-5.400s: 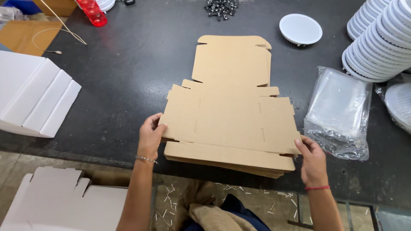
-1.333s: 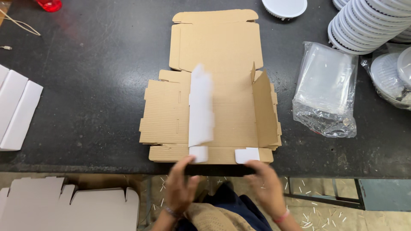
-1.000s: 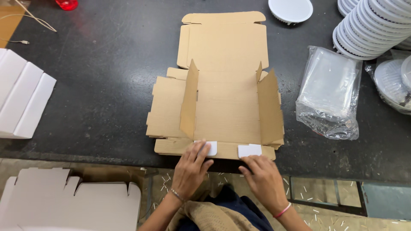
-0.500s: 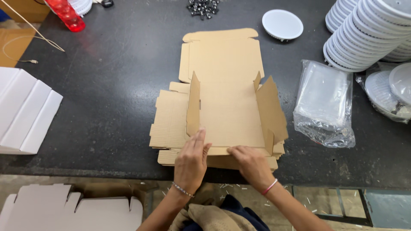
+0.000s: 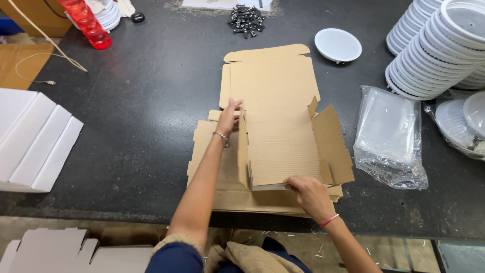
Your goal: The person wraps a round LED ceiling light fixture in clear plastic film, folds a white inner box around it, and places the boxed fixture into an open cardboard shipping box. The person then closes the white box, stacks finished boxes aside, and repeats the packing cycle with another fixture.
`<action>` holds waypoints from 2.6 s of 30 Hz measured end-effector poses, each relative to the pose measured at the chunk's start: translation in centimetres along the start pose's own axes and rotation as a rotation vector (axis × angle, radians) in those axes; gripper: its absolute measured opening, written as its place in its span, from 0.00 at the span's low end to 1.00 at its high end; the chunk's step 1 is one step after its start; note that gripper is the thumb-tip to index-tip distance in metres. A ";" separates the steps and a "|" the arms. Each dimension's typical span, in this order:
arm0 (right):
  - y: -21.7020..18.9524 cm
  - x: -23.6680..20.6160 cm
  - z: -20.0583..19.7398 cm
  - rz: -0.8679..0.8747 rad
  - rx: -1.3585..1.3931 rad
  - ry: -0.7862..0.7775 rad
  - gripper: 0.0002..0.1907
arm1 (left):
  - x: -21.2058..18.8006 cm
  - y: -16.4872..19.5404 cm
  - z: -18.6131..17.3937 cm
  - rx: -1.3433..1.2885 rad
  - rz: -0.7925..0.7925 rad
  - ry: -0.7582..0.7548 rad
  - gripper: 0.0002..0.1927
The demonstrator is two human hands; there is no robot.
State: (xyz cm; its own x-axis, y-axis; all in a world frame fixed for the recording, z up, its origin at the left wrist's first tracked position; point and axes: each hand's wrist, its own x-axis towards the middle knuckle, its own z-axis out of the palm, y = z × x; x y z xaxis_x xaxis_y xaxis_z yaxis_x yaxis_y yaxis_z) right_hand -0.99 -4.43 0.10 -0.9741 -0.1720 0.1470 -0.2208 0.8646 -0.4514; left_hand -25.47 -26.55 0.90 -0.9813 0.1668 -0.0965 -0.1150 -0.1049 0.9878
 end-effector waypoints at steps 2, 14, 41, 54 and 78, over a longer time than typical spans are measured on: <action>-0.1 0.0 0.0 -0.019 0.002 0.026 0.07 | 1.0 0.1 1.0 0.133 0.021 -0.062 0.37; -0.2 0.5 0.9 0.001 -0.015 0.047 0.07 | -0.5 -2.8 0.8 -0.184 -0.005 0.099 0.27; -2.2 2.0 1.7 -0.292 -0.248 -0.218 0.28 | -4.5 -4.2 2.6 -0.002 0.204 0.098 0.39; -6.9 0.7 1.5 -0.013 -0.026 0.271 0.19 | -4.5 -5.5 5.2 0.717 0.162 0.438 0.38; 0.9 0.8 0.7 0.141 -0.250 0.155 0.12 | -11.9 -4.9 6.4 1.148 0.829 -0.296 0.20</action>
State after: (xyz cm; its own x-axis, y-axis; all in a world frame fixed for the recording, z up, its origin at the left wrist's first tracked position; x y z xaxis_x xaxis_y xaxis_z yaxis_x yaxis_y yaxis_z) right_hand -2.00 -4.14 -0.83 -0.9707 0.0149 0.2399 -0.0468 0.9673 -0.2491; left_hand -12.25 -21.76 -2.06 -0.6193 0.6573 0.4293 0.7847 0.5363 0.3109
